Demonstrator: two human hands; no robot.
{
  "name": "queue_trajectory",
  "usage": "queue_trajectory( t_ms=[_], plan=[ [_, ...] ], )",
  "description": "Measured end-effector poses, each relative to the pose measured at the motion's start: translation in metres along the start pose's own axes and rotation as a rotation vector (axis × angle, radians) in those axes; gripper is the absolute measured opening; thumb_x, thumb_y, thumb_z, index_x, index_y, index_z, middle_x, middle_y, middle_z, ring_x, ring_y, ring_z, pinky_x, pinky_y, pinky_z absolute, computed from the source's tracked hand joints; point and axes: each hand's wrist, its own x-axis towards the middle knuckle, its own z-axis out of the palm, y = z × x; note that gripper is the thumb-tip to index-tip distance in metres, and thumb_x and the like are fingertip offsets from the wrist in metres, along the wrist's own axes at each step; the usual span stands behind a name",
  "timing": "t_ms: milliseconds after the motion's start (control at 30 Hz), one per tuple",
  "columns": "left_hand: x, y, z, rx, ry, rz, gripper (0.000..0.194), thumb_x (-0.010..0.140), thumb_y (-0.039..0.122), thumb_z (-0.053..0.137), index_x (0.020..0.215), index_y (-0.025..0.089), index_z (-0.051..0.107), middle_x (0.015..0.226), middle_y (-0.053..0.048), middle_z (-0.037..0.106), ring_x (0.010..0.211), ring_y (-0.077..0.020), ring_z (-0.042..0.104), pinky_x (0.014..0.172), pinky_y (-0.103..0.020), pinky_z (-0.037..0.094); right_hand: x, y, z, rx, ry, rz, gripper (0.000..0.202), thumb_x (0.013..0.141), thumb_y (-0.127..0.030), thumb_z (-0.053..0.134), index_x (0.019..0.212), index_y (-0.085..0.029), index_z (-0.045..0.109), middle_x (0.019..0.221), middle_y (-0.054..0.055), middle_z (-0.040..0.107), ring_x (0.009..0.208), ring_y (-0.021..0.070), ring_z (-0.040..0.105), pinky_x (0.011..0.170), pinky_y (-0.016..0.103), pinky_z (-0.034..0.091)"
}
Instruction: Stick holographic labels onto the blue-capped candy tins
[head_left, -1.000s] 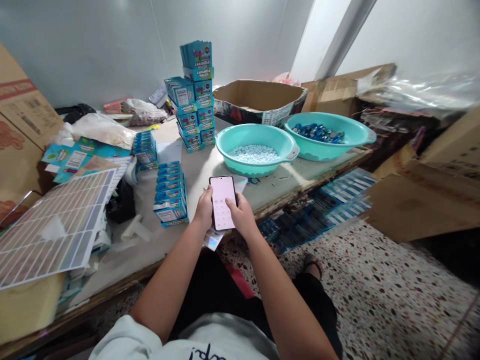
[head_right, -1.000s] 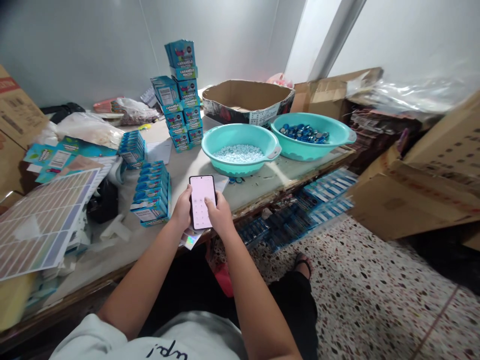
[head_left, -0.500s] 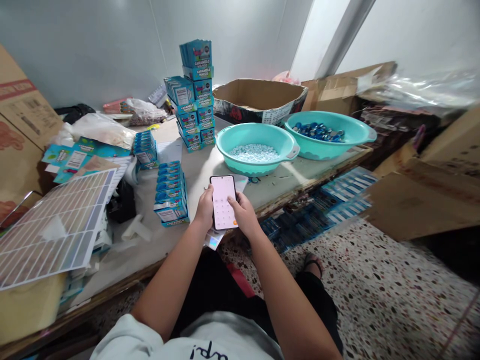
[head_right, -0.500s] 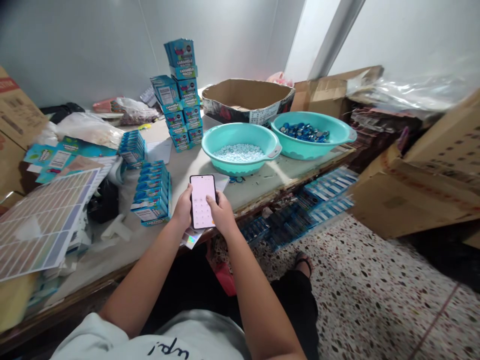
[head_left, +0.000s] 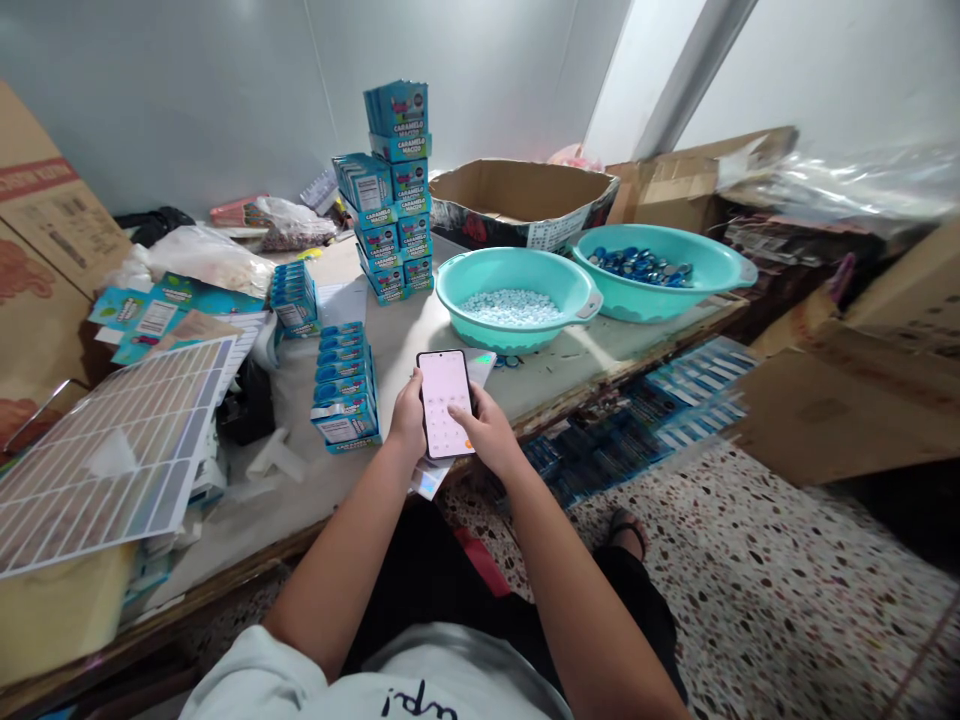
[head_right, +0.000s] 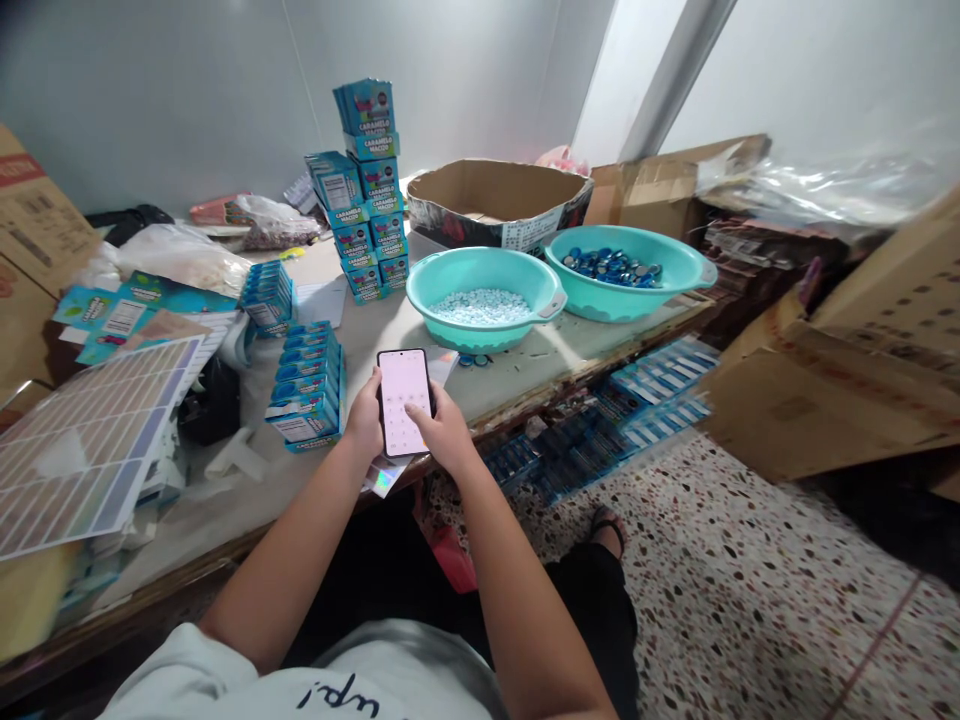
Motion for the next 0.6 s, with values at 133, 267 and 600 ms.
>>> queue_trajectory(
  t_ms=[133, 267, 600],
  plan=[
    [0.001, 0.0, -0.001, -0.007, -0.005, 0.023, 0.057, 0.095, 0.06, 0.052, 0.118, 0.01, 0.068, 0.107, -0.018, 0.077, 0.101, -0.0305, 0.075, 0.097, -0.043, 0.056, -0.003, -0.009, 0.0, -0.079, -0.017, -0.004, 0.057, 0.078, -0.038, 0.074, 0.129, -0.019, 0.059, 0.127, 0.011, 0.07, 0.118, 0.0309, 0.065, 0.103, 0.047, 0.05],
    [0.001, 0.0, 0.0, -0.024, 0.003, 0.033, 0.056, 0.097, 0.058, 0.048, 0.12, 0.01, 0.067, 0.107, -0.018, 0.077, 0.103, -0.0305, 0.074, 0.097, -0.044, 0.056, -0.005, -0.018, 0.001, -0.104, -0.049, -0.016, 0.066, 0.072, -0.037, 0.08, 0.132, -0.019, 0.058, 0.13, 0.012, 0.068, 0.118, 0.032, 0.065, 0.103, 0.049, 0.051],
    [-0.008, 0.004, 0.009, -0.026, 0.057, 0.037, 0.051, 0.099, 0.053, 0.045, 0.117, 0.011, 0.069, 0.104, -0.016, 0.078, 0.103, -0.0309, 0.074, 0.096, -0.044, 0.057, -0.005, -0.014, 0.001, -0.095, -0.093, -0.068, 0.082, 0.064, -0.032, 0.086, 0.139, -0.021, 0.055, 0.133, 0.012, 0.066, 0.122, 0.0334, 0.062, 0.105, 0.049, 0.05]
  ],
)
